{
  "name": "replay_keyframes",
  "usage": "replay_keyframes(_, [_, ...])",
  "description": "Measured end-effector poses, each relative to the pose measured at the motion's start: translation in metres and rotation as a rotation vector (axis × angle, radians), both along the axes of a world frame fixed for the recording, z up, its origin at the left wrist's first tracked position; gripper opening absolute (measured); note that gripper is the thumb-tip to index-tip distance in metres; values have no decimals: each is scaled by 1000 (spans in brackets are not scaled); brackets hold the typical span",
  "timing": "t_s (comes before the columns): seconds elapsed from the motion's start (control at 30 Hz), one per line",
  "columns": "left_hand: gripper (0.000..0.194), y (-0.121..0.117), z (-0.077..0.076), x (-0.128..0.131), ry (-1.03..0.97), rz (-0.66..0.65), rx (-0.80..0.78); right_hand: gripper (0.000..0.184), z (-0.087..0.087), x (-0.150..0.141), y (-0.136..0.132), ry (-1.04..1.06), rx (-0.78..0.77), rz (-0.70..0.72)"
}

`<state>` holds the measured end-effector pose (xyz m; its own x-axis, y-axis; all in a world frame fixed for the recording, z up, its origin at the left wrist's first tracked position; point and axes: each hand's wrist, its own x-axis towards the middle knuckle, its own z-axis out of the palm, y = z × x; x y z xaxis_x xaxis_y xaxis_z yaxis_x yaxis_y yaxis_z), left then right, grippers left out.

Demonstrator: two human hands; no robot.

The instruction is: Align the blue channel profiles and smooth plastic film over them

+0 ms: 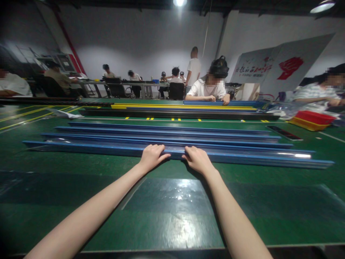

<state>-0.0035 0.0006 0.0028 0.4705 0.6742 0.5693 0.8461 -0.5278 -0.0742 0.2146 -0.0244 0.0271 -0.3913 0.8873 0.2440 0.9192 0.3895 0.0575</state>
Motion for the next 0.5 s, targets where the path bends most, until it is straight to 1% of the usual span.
replay_keyframes(0.23, [38, 0, 0, 0, 0, -35, -22, 24, 0, 0, 1, -3, 12, 17])
replay_keyframes(0.5, [38, -1, 0, 0, 14, -38, -7, 24, 0, -1, 0, -12, 26, 20])
